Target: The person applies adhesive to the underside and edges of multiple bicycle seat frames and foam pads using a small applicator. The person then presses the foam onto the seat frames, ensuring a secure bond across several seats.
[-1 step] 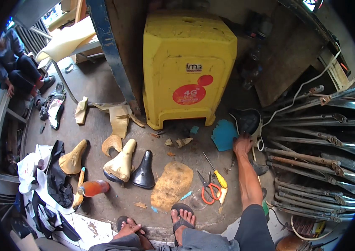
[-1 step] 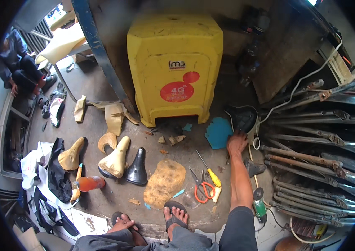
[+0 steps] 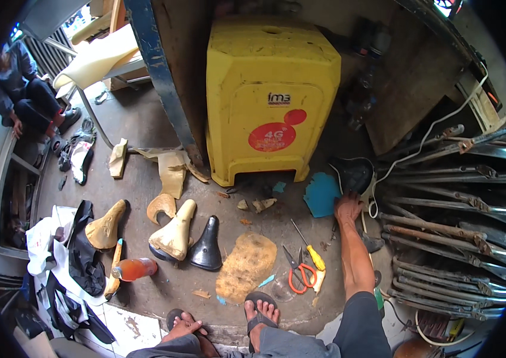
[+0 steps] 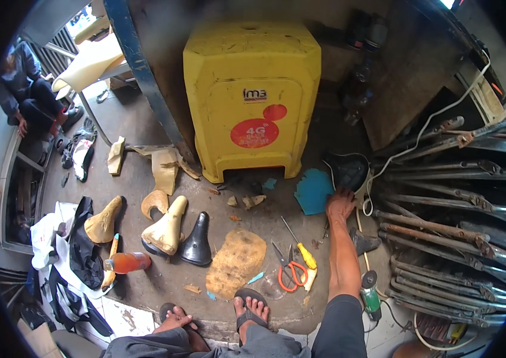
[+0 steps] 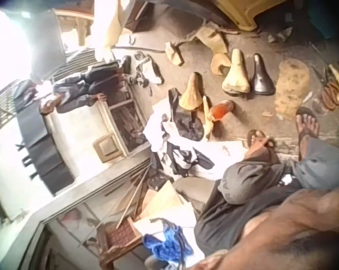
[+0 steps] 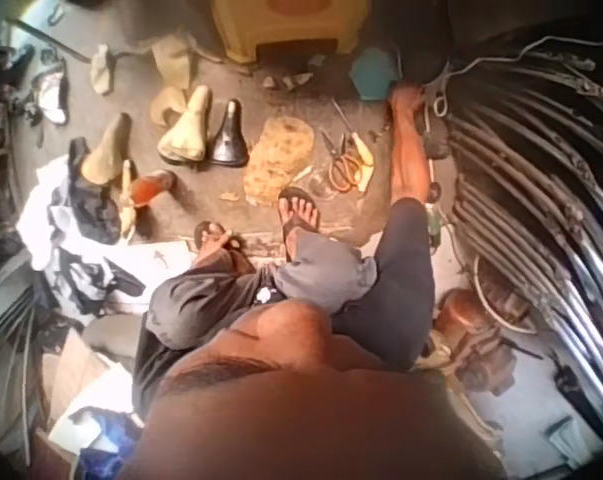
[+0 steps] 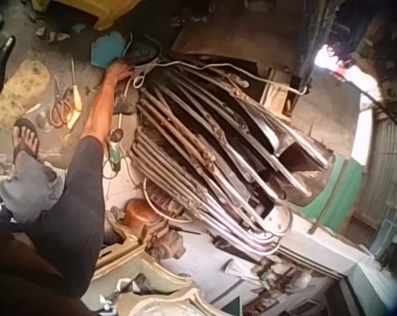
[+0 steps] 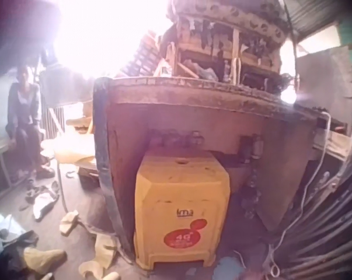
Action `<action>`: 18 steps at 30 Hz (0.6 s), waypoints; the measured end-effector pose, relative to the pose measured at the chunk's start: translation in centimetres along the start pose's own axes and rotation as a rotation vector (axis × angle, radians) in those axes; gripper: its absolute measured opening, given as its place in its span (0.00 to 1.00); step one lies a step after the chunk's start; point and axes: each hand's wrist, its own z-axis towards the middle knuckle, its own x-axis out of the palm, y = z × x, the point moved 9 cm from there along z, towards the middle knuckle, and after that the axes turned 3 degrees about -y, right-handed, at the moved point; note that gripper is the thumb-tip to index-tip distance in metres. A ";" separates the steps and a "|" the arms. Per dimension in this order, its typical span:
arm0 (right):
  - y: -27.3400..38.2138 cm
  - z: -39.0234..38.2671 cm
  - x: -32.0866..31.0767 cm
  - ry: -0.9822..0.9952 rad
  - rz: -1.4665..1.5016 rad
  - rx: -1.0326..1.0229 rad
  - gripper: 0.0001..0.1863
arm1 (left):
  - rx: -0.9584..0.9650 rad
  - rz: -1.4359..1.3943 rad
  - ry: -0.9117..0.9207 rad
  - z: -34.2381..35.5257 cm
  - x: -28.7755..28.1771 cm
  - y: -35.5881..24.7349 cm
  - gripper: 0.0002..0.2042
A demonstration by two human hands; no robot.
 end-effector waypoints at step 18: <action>8.2 -11.6 -17.7 0.511 2.116 0.557 0.22 | 0.655 -0.152 -0.119 1.5 -3.0 -18.9 0.31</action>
